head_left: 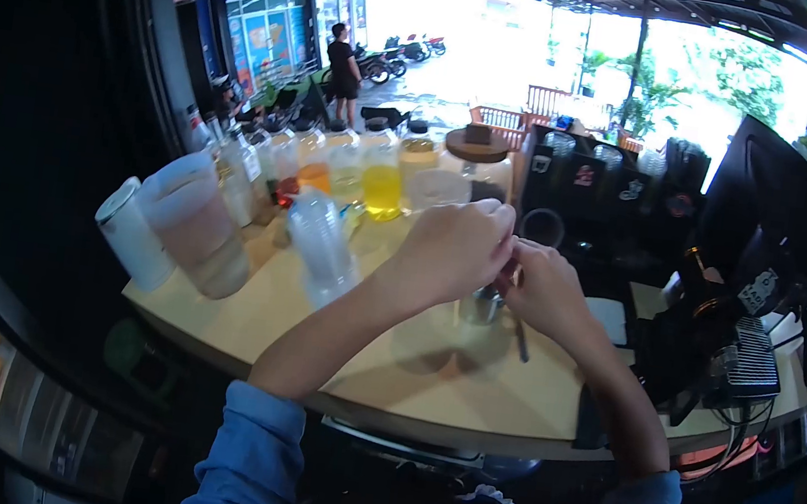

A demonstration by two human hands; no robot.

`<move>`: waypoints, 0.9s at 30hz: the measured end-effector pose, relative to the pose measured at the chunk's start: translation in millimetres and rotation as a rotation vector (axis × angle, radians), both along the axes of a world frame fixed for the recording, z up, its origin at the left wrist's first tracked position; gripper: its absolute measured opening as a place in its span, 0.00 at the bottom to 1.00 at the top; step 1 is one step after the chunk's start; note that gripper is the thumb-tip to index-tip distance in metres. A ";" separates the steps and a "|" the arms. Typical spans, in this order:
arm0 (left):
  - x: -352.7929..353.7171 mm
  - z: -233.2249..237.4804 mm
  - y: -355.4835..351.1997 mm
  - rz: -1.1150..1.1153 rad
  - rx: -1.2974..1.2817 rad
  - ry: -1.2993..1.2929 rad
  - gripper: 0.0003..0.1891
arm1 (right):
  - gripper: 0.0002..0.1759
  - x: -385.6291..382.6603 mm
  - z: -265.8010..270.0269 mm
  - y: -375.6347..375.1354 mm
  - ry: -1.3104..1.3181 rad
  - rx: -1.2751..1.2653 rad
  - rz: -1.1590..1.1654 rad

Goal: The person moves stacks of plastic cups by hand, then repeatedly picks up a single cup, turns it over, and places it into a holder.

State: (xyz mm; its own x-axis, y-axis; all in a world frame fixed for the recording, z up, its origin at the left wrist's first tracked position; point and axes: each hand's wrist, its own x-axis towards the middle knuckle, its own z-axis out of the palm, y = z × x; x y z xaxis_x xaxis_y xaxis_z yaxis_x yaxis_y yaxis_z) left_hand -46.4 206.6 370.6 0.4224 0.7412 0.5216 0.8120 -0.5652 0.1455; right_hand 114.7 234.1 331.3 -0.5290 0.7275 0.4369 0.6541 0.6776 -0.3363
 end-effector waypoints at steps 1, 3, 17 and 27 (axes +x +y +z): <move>-19.3 -11.3 -14.7 -0.082 0.111 -0.201 0.09 | 0.11 -15.5 -10.0 -8.0 0.049 -0.069 0.063; -61.7 -45.7 -38.1 -0.121 0.231 -0.413 0.07 | 0.16 -49.4 -30.4 -25.4 0.054 -0.105 0.100; -191.0 -241.0 -25.5 0.126 0.093 -0.935 0.58 | 0.63 -206.2 -124.8 10.9 0.570 -0.318 0.374; -186.0 -230.8 -36.0 0.106 -0.015 -1.113 0.52 | 0.54 -215.9 -117.1 -20.6 0.515 -0.339 0.292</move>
